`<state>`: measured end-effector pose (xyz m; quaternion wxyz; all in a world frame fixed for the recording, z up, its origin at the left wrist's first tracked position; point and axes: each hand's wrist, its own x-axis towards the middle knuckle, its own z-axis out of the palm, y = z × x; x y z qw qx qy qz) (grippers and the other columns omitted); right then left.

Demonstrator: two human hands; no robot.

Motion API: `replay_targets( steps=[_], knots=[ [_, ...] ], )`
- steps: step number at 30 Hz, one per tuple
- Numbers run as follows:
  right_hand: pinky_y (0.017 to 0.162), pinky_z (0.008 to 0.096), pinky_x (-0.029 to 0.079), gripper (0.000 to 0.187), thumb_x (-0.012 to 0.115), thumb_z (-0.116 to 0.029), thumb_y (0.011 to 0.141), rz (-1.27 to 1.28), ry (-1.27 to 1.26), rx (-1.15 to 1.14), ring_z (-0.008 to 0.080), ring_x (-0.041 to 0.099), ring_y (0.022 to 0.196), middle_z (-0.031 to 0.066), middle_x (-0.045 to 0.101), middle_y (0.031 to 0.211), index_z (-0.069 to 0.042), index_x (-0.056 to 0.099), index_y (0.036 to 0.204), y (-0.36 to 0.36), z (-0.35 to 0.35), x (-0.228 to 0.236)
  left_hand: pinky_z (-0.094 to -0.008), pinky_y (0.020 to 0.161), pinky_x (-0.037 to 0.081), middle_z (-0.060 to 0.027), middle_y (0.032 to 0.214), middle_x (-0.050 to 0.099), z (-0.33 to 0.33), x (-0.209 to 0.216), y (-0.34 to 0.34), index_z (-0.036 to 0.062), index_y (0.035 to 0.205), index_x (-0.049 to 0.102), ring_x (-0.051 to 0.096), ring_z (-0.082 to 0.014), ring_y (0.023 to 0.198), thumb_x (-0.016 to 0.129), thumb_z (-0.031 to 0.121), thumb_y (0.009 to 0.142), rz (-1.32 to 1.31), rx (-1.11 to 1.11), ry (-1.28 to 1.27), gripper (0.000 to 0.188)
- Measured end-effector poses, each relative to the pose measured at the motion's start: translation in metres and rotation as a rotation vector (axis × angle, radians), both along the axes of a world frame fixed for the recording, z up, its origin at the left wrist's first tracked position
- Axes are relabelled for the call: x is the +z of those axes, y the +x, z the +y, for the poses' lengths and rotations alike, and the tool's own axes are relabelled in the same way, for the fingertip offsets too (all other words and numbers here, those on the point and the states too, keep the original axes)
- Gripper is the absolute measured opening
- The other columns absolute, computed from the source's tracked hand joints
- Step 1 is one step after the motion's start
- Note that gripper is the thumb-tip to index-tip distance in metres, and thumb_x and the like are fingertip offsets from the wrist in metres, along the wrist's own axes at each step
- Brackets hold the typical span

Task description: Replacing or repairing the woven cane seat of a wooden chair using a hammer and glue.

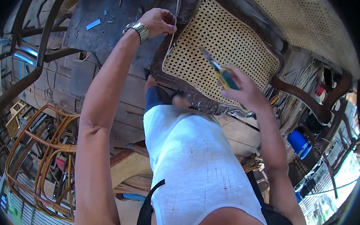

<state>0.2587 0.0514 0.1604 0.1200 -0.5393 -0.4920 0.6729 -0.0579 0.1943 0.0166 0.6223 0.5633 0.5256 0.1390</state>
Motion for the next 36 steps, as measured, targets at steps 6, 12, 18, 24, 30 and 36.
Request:
replay_targets(
  steps=[6, 12, 18, 24, 30, 36],
  knots=[
    [0.078, 0.0335, 0.050, 0.056, 0.081, -0.028, 0.079, -0.291, 0.053, 0.238, 0.0189, 0.059, 0.084, 0.0103, 0.064, 0.094, 0.001, 0.059, 0.121, -0.021, 0.034, -0.047, -0.0296, 0.076, 0.058, -0.0023, 0.094, 0.072, -0.009, -0.001, 0.005, 0.0030, 0.101, 0.068, 0.066, -0.0121, 0.083, 0.079, 0.007, 0.090, -0.078, 0.038, 0.081, 0.016],
    [0.078, 0.0354, 0.050, 0.054, 0.081, -0.031, 0.076, -0.367, 0.075, 0.344, 0.0213, 0.060, 0.083, 0.0114, 0.065, 0.094, 0.000, 0.060, 0.114, -0.033, 0.051, -0.050, -0.0300, 0.080, 0.057, -0.0024, 0.096, 0.073, -0.027, -0.036, 0.002, 0.0062, 0.104, 0.070, 0.069, -0.0116, 0.087, 0.078, 0.002, 0.090, -0.352, 0.055, 0.298, 0.017],
    [0.073, 0.0323, 0.048, 0.038, 0.080, -0.020, 0.079, -0.322, -0.005, 0.329, 0.0150, 0.057, 0.083, 0.0067, 0.061, 0.092, -0.001, 0.059, 0.104, -0.048, 0.063, -0.030, -0.0317, 0.090, 0.057, -0.0030, 0.104, 0.076, -0.030, -0.013, 0.008, 0.0074, 0.109, 0.072, 0.070, -0.0121, 0.097, 0.080, 0.004, 0.089, -0.221, 0.115, 0.195, 0.022],
    [0.064, 0.0316, 0.050, 0.044, 0.079, -0.024, 0.081, -0.254, -0.003, 0.303, 0.0159, 0.061, 0.069, 0.0095, 0.067, 0.082, 0.004, 0.066, 0.112, -0.049, 0.069, -0.050, -0.0258, 0.077, 0.052, 0.0028, 0.088, 0.072, -0.029, -0.022, 0.008, 0.0068, 0.100, 0.072, 0.063, -0.0079, 0.082, 0.083, 0.000, 0.084, -0.404, 0.199, 0.133, 0.021],
    [0.055, 0.0290, 0.046, 0.034, 0.077, -0.021, 0.085, -0.271, -0.138, 0.287, 0.0124, 0.059, 0.060, 0.0074, 0.065, 0.076, 0.004, 0.065, 0.103, -0.066, 0.086, -0.021, -0.0318, 0.088, 0.058, 0.0003, 0.103, 0.075, -0.027, -0.021, 0.010, 0.0115, 0.111, 0.074, 0.069, -0.0117, 0.096, 0.079, 0.003, 0.090, -0.268, 0.125, 0.167, 0.024],
    [0.057, 0.0282, 0.046, 0.034, 0.078, -0.026, 0.087, -0.411, -0.036, 0.436, 0.0118, 0.059, 0.063, 0.0055, 0.063, 0.076, 0.001, 0.066, 0.103, -0.073, 0.092, -0.021, -0.0293, 0.077, 0.053, 0.0012, 0.087, 0.072, -0.029, -0.031, 0.014, 0.0088, 0.099, 0.071, 0.064, -0.0109, 0.081, 0.084, 0.006, 0.082, -0.226, 0.190, 0.232, 0.021]
  ],
)
